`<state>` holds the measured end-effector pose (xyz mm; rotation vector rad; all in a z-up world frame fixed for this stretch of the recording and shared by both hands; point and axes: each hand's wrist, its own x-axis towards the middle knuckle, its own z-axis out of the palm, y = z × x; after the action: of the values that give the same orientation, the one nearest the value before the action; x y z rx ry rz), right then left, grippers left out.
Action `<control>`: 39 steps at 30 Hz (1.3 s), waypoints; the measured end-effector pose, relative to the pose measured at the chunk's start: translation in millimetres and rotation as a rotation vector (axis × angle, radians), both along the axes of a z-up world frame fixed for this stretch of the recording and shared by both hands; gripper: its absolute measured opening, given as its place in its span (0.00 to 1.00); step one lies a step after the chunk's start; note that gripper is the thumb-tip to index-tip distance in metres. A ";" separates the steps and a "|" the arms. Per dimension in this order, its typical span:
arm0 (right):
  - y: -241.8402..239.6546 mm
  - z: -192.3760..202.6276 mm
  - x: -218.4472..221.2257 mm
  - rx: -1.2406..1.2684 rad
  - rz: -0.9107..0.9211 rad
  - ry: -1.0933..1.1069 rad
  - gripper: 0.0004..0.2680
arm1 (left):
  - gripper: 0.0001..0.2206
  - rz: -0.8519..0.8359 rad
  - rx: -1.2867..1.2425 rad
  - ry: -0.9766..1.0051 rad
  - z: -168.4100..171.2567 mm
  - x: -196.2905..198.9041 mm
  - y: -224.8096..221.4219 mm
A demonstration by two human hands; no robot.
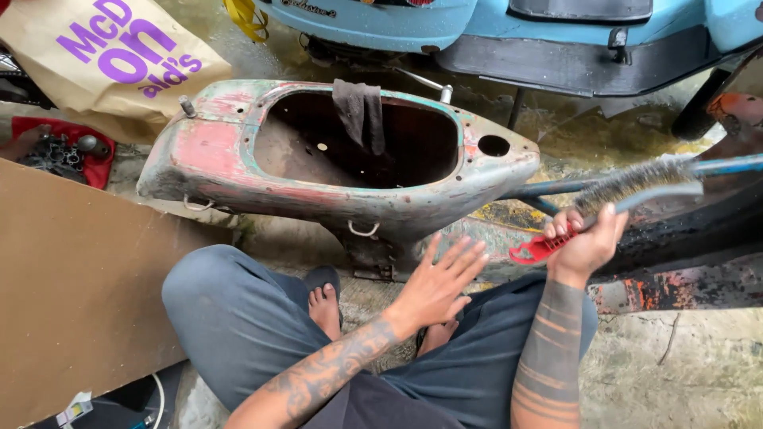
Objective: Scrubbing a metal scooter frame component with a wire brush to clean the surface.
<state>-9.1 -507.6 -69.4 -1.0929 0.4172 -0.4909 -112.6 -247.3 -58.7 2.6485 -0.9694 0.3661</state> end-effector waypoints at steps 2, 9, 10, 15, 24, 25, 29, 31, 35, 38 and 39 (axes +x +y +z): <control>27.0 60.1 -15.8 0.048 -0.035 -0.004 0.11 | 0.42 0.067 0.053 -0.018 17.2 23.7 21.7; 17.4 73.7 -29.3 0.159 -0.128 0.037 0.10 | 0.50 0.403 0.297 -0.209 -34.8 55.2 34.4; 18.9 72.6 -26.5 0.162 -0.125 0.038 0.10 | 0.50 0.406 0.301 -0.209 -42.3 49.7 28.4; 28.2 78.3 -26.1 0.149 -0.129 0.051 0.09 | 0.47 -0.187 0.365 0.053 -70.6 8.1 15.6; 13.5 73.6 -28.3 0.235 -0.039 0.088 0.19 | 0.52 0.412 0.226 -0.155 -26.1 48.1 57.6; 15.8 74.2 -26.9 0.235 -0.038 0.087 0.19 | 0.52 0.413 0.226 -0.156 -32.3 43.6 53.6; 24.3 74.1 -26.6 0.192 -0.079 0.062 0.15 | 0.46 0.237 0.419 -0.097 -40.4 20.5 40.1; 25.4 73.7 -27.2 0.159 -0.072 0.027 0.13 | 0.44 0.205 0.400 -0.089 -32.1 22.3 40.7; 22.6 73.0 -29.4 0.121 -0.073 0.015 0.11 | 0.44 0.387 0.422 -0.025 17.8 53.9 56.7; 20.8 72.1 -27.4 0.147 -0.088 0.033 0.13 | 0.46 0.566 0.339 0.092 83.8 82.3 76.4; 20.6 71.9 -27.1 0.168 -0.101 0.051 0.14 | 0.49 0.685 0.205 0.110 108.0 91.9 84.4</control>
<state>-36.2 -487.0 2.5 -0.9268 0.5508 -0.5080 -20.7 -163.0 49.3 3.0864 -0.0356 0.2641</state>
